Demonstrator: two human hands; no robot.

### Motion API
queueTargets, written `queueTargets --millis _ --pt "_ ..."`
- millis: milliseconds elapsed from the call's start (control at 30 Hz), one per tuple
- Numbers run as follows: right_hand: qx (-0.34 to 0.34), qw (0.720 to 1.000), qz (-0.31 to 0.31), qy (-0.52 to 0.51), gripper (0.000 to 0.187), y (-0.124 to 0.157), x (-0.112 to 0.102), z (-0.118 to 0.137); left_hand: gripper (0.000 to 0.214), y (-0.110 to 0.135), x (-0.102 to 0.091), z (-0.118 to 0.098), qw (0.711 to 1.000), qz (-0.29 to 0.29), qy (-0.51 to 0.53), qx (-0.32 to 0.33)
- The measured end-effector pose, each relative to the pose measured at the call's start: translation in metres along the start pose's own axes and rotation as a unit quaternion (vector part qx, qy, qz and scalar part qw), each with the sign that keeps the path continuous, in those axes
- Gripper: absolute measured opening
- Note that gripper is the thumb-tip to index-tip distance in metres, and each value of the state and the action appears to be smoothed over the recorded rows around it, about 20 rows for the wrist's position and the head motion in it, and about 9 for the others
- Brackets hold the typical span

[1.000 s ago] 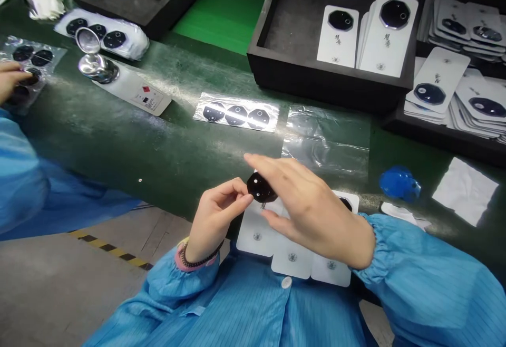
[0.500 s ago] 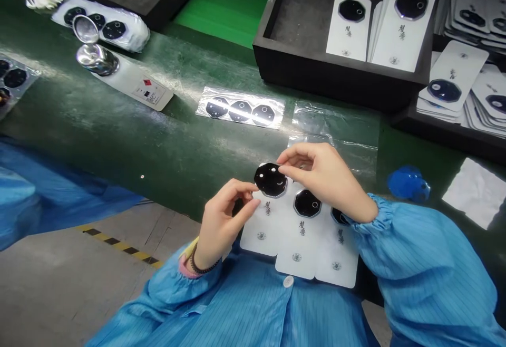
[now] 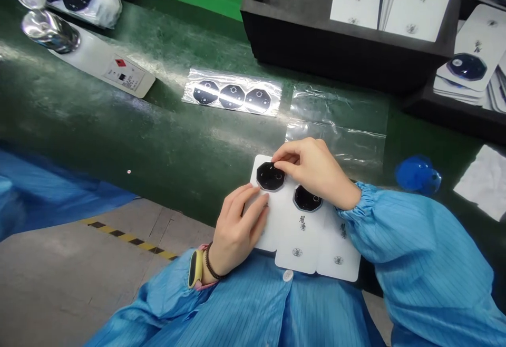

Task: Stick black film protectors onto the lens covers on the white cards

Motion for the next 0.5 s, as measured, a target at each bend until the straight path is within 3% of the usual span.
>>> queueTargets --millis 500 --pt "-0.005 1.000 -0.014 0.007 0.012 0.0029 0.0036 -0.0052 0.017 0.0005 0.0036 0.0025 1.000 -0.005 0.003 -0.010"
Point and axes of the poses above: each hand's wrist, its own y-axis away from the middle knuckle, its own x-axis out of the palm, z = x × y, the point moved 10 cm from there along -y, towards the middle knuckle, and after that the axes turned 7 degrees about y, right-handed, at the moved point
